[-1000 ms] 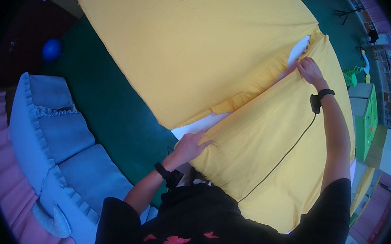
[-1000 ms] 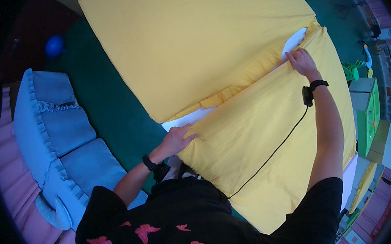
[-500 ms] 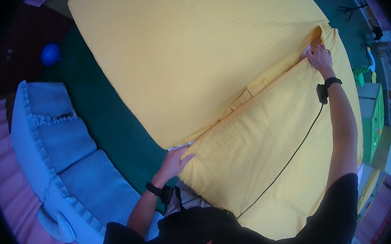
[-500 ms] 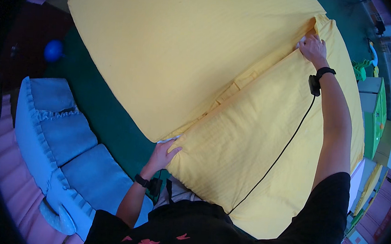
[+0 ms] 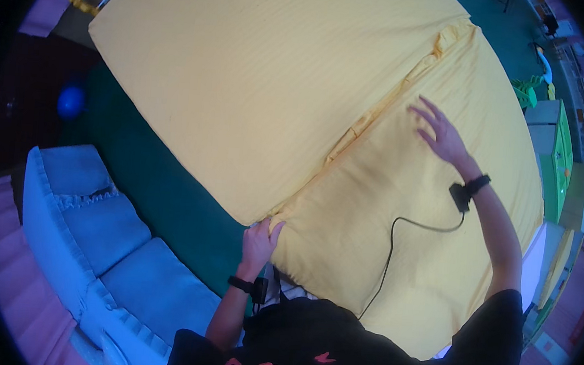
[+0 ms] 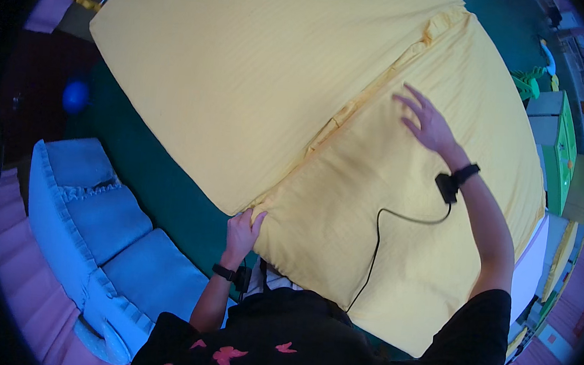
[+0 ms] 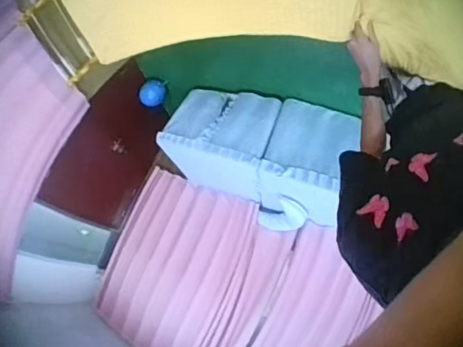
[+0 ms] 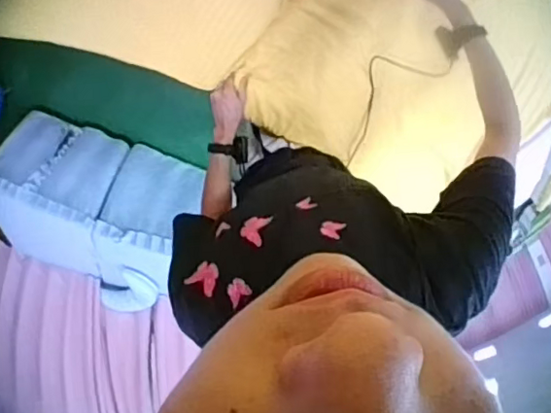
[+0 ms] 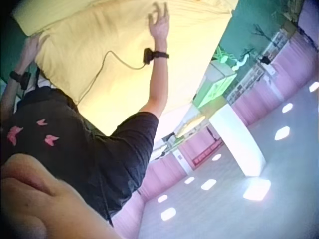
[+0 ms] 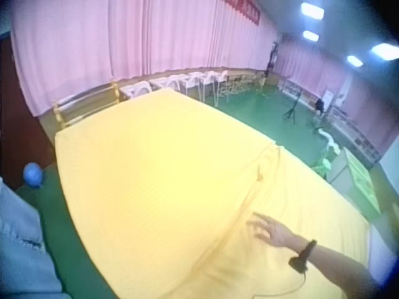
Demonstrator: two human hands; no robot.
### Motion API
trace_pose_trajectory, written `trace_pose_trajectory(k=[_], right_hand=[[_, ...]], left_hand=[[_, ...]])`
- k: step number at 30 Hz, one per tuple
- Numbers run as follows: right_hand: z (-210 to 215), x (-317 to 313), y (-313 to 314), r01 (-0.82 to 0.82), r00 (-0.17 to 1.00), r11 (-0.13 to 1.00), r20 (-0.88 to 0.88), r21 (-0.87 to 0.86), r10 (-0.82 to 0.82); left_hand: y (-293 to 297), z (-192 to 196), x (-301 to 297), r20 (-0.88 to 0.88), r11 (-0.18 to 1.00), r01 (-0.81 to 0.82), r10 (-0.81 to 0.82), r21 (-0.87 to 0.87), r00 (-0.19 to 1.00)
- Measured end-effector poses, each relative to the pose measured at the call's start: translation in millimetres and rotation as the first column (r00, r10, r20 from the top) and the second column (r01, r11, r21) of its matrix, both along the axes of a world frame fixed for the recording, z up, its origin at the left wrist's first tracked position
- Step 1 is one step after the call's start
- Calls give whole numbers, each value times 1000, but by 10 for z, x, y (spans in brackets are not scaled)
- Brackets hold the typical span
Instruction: Spreading and smoothing yellow sheets over a row of small children's beds in a daycare center.
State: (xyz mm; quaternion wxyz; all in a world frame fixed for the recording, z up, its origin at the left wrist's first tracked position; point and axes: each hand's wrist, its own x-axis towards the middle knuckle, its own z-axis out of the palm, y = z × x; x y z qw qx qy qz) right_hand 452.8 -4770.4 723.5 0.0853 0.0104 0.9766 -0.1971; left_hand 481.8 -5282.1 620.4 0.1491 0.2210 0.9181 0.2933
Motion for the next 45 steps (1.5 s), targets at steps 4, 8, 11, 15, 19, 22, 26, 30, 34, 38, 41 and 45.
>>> trace_pose_trajectory(k=[4, 8, 11, 15, 19, 22, 26, 30, 34, 38, 41, 45], right_hand=[[220, 1102, -135, 210, 976, 977, 66, -31, -208], [-40, 2706, -290, 571, 821, 817, 65, -82, -568], [-527, 4168, -738, 730, 681, 681, 129, -52, -721], [-472, 5234, -2046, 903, 422, 426, 84, 47, -903], [-616, 6072, -3214, 991, 100, 104, 41, 89, -994], [-803, 6334, -3722, 987, -129, -131, -32, 89, -991], [-1044, 6513, -4190, 895, -412, -403, -10, -191, -911], [-1117, 6461, -4188, 623, -532, -579, 257, -526, -807], [-969, 6325, -4061, 492, -545, -624, 344, -607, -764], [-939, 6424, -3856, 396, -563, -630, 365, -668, -741], [-934, 6419, -3794, 331, -593, -664, 399, -670, -699], [-966, 6099, -3742, 246, -691, -641, 332, -727, -643]], left_hand=[[40, 111, -63, -50, 999, 7, -5, 37, 999], [77, 153, -151, -91, 1000, -11, 11, -7, 996], [117, 83, -200, -115, 998, 33, -39, -48, 993], [125, 82, -229, -132, 995, 79, -88, -67, 987], [136, 130, -322, -113, 957, 191, -219, -217, 969], [129, 169, -424, -87, 871, 312, -369, -379, 925], [244, 526, -466, -87, 657, 518, -660, -547, 746], [470, 600, -538, -174, 604, 544, -746, -582, 643], [895, 686, -484, -230, 698, 573, -698, -430, 678], [1137, -47, -661, -326, 813, 577, -567, -75, 757], [1489, -109, -690, -260, 883, 469, -454, -6, 852], [1799, 107, -842, 247, 981, 153, -179, 122, 952]])
